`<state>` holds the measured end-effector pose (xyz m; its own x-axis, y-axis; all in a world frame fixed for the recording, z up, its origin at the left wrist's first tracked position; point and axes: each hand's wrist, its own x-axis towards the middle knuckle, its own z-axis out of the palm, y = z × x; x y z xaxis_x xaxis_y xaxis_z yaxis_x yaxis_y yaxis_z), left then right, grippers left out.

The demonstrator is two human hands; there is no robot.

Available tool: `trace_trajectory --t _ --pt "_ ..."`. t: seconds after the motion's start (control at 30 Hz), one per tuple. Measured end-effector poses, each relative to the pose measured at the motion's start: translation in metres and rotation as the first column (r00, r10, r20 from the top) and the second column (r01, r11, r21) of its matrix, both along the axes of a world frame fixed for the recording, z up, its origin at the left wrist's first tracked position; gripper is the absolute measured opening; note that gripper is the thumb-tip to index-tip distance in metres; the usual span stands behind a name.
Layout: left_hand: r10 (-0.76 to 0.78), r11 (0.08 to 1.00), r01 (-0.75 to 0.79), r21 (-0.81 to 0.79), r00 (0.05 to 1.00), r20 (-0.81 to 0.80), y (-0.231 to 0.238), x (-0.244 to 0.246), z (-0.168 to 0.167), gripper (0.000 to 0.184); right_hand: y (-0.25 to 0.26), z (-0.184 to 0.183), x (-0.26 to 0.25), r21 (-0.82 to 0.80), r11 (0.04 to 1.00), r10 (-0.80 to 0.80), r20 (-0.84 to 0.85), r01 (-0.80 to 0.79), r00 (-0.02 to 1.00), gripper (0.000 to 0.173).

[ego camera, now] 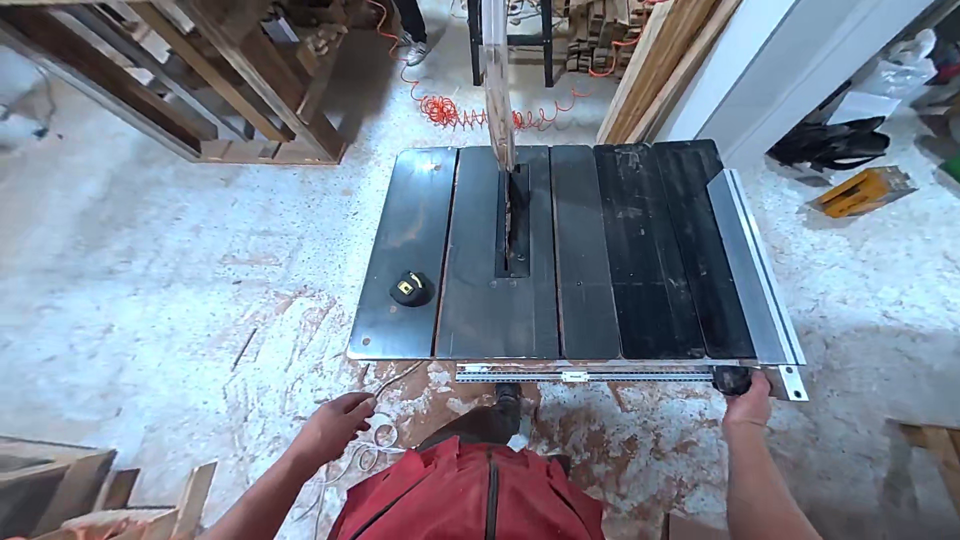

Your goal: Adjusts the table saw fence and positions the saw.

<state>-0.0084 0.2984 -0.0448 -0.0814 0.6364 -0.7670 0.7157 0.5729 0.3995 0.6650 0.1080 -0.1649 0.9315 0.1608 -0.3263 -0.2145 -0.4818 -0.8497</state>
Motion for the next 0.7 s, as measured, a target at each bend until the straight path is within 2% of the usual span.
trace_trajectory --t 0.03,0.1,0.17,0.23,0.3,0.4,0.47,0.6,0.7 --pt "-0.029 1.0 0.029 0.005 1.0 -0.003 0.008 0.002 0.001 0.039 -0.004 0.007 -0.002 -0.222 0.974 0.063 0.074 -0.045 0.995 0.073" --pt "-0.088 0.996 0.088 0.026 0.996 0.006 0.024 0.008 0.001 0.039 -0.013 0.022 0.0 -0.592 0.791 0.277 0.122 -0.154 0.953 0.093" --pt "-0.142 0.989 0.141 0.046 0.99 0.013 0.036 0.015 -0.002 0.038 -0.018 0.036 -0.001 -0.723 0.657 0.379 0.071 -0.214 0.923 0.1" --pt "-0.172 0.984 0.17 0.053 0.985 0.029 0.04 0.022 -0.003 0.038 -0.022 0.041 -0.001 -0.722 0.636 0.417 0.027 -0.271 0.908 0.101" --pt "-0.186 0.982 0.184 0.04 0.982 0.047 0.036 0.025 -0.004 0.038 -0.028 0.037 0.005 -0.672 0.664 0.439 -0.008 -0.33 0.899 0.099" --pt "-0.183 0.983 0.182 0.014 0.982 0.056 0.012 0.022 -0.008 0.038 -0.041 0.022 0.023 -0.54 0.734 0.47 -0.036 -0.413 0.882 0.093" --pt "-0.166 0.986 0.166 -0.006 0.984 0.059 -0.012 0.016 -0.008 0.039 -0.039 0.021 0.027 -0.5 0.732 0.506 -0.057 -0.463 0.861 0.089" --pt "-0.147 0.987 0.148 -0.054 0.989 0.032 -0.063 -0.002 -0.009 0.038 -0.03 0.051 -0.01 -0.566 0.626 0.545 -0.173 -0.536 0.82 0.089" --pt "-0.092 0.992 0.095 -0.078 0.995 0.049 -0.094 -0.01 -0.013 0.036 -0.026 0.043 -0.034 -0.535 0.695 0.505 -0.112 -0.48 0.856 0.086"
